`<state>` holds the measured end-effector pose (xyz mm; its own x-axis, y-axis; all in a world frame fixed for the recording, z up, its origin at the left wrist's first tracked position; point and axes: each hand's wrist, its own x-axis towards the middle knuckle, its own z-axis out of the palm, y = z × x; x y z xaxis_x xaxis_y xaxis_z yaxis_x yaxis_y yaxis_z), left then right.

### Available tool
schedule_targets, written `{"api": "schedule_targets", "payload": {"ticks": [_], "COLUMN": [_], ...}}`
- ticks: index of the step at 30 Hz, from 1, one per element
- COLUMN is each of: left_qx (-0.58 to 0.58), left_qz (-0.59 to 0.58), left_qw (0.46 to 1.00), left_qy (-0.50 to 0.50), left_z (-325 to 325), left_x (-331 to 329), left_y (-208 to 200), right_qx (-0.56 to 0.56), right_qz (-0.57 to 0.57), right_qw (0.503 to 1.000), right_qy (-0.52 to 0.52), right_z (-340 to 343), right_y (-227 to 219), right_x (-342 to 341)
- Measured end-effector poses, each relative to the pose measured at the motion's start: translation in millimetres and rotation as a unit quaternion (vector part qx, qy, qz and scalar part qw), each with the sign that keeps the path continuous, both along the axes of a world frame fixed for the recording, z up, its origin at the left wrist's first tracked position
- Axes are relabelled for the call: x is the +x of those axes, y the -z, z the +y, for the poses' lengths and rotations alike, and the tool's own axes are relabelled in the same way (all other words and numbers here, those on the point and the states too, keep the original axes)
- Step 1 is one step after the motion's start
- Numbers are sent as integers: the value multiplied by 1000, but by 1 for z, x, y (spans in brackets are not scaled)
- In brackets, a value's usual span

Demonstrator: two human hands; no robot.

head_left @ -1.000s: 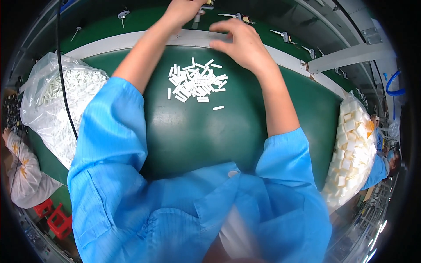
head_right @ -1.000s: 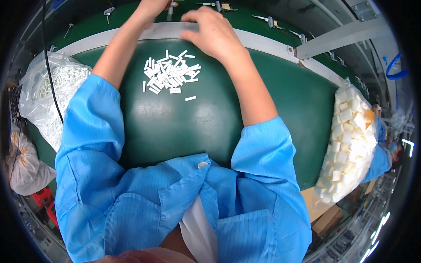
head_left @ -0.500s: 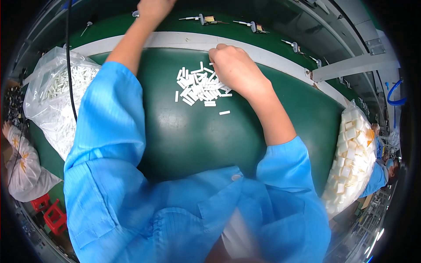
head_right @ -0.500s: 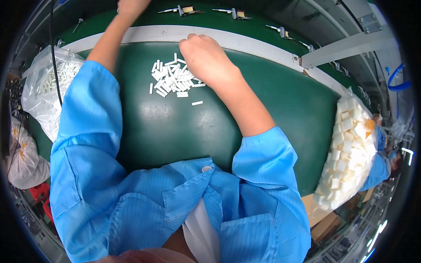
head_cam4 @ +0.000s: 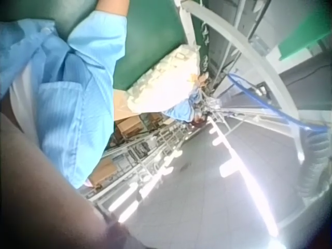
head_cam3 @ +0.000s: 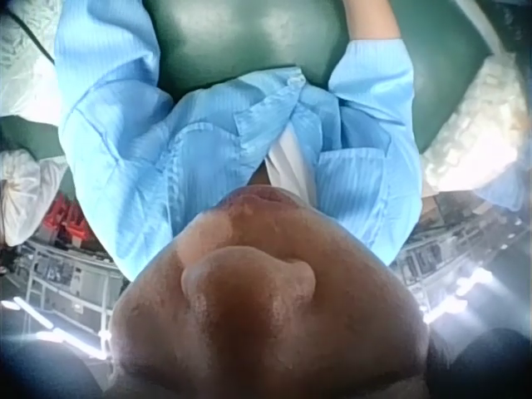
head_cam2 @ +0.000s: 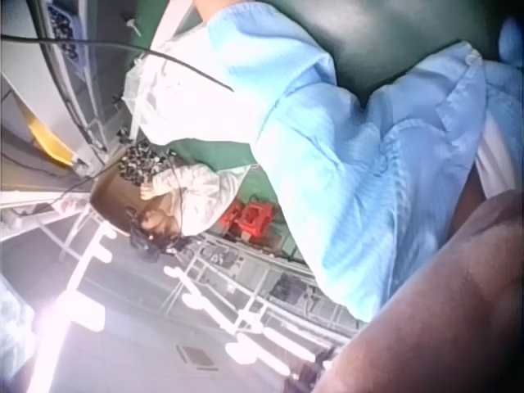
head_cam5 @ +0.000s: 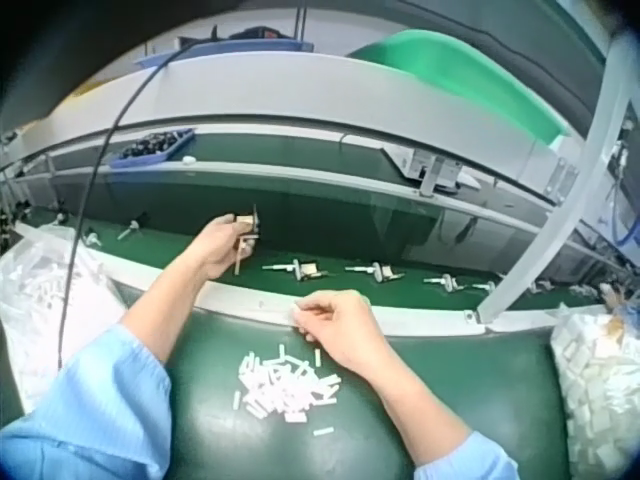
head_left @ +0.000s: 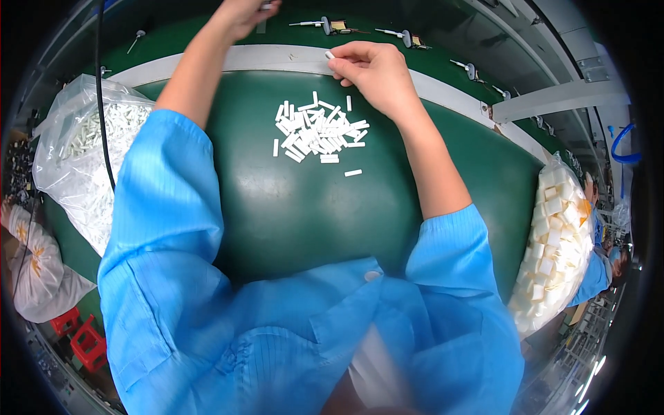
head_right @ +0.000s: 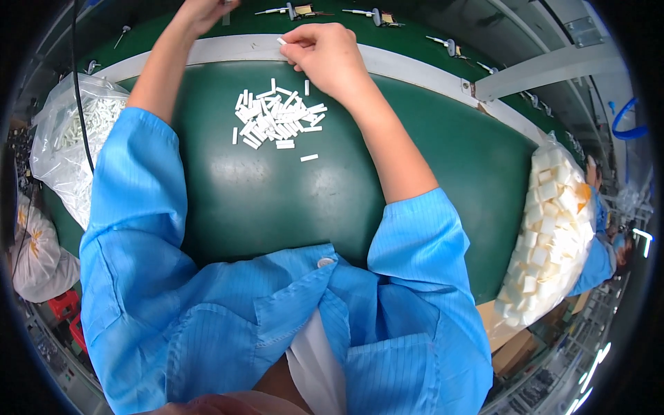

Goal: The person assembles small white plastic pins onto an electronic motor assembly by hand.

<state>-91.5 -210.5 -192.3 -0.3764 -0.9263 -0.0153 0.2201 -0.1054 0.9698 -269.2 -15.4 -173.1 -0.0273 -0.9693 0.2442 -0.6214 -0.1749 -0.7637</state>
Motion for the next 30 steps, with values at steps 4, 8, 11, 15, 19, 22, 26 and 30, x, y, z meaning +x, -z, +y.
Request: {"api": "schedule_targets", "payload": {"ticks": [4, 8, 11, 15, 19, 22, 26, 30], "left_qx": [126, 176, 177, 195, 191, 169, 114, 49], "left_qz": [285, 357, 412, 390, 373, 365, 223, 190], "left_qw": [947, 914, 886, 898, 907, 914, 968, 979], "left_qy": [84, 84, 117, 63, 48, 55, -15, -45], "left_z": [64, 77, 77, 85, 90, 95, 133, 138], "left_x": [-41, -49, -48, -54, -54, -55, -81, -80], "left_y": [-18, -4, 8, 6, 2, 5, -5, 1], "right_qx": [119, 124, 123, 137, 149, 115, -36, -132], "right_qz": [-257, -250, -227, -232, -250, -285, -340, -57], "right_qw": [959, 960, 966, 963, 957, 951, 937, 984], "right_qy": [-28, -9, -11, -9, -12, 0, 76, 109], "right_z": [-4, -6, -8, -8, -7, -8, -16, -7], "right_y": [1, 8, 9, 10, 7, 12, 19, 16], "right_x": [-5, -4, -3, -4, -3, -2, -14, -9]}}
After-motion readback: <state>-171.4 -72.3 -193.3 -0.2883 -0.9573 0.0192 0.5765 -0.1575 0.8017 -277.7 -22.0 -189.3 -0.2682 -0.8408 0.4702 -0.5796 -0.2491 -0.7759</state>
